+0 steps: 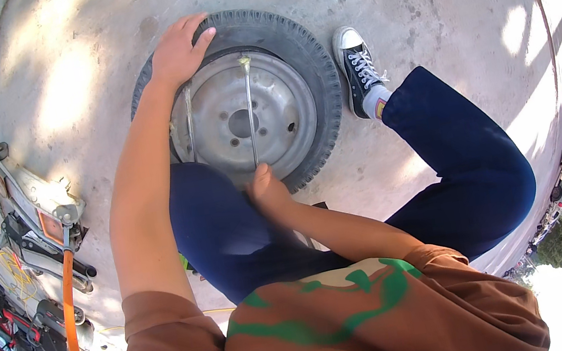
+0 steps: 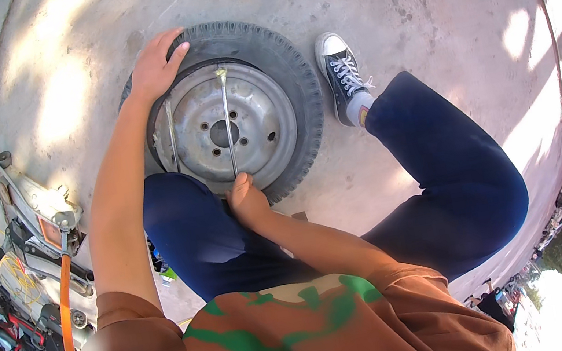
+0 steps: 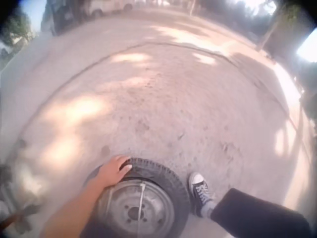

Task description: The person uses two tire irons to pry a tire off a metal rim. They repeatedly insert the tools between the tire bead and rim, lever the bead over the rim edge, and rotate the tire to continue the process until the tire is fully separated from the rim.

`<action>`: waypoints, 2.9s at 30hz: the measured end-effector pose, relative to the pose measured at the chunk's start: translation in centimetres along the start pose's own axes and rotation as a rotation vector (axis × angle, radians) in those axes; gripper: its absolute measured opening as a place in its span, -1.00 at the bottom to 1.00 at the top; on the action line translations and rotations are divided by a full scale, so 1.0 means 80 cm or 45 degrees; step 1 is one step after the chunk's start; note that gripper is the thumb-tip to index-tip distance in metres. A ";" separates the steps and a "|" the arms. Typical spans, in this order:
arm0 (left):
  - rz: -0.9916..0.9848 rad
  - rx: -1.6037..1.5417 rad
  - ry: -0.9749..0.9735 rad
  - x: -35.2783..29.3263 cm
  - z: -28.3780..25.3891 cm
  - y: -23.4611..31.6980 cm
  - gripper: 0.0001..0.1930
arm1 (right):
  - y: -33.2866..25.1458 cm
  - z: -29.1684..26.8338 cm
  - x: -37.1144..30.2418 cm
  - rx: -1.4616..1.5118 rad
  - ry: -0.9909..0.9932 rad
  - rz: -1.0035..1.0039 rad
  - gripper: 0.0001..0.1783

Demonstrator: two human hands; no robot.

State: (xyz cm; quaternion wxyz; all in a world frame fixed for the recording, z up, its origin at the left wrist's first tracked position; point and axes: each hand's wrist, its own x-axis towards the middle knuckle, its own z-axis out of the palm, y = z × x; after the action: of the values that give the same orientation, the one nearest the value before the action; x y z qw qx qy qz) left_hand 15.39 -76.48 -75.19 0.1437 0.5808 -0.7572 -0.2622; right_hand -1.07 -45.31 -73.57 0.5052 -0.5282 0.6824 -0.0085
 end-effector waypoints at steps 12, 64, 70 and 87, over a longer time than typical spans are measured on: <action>-0.318 0.016 -0.083 -0.145 -0.046 -0.046 -0.22 | -0.083 0.030 0.068 0.111 -0.253 0.221 -0.45; -0.656 -0.205 -0.129 -0.347 0.056 0.100 -0.65 | -0.116 -0.272 0.203 -1.068 -0.102 -1.165 -0.53; -0.709 -0.202 -0.160 -0.333 0.035 0.110 -0.64 | -0.046 -0.319 0.302 -1.202 0.131 -0.720 0.45; -0.775 -0.211 -0.132 -0.342 0.022 0.179 -0.73 | -0.070 -0.307 0.322 -1.063 0.060 -0.848 0.14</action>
State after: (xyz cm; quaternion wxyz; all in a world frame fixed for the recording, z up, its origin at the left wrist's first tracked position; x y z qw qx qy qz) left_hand 10.74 -47.27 -66.23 0.0667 0.7529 -0.5310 -0.3831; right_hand -12.46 -79.37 -76.00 0.2065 -0.8720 0.4343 0.0917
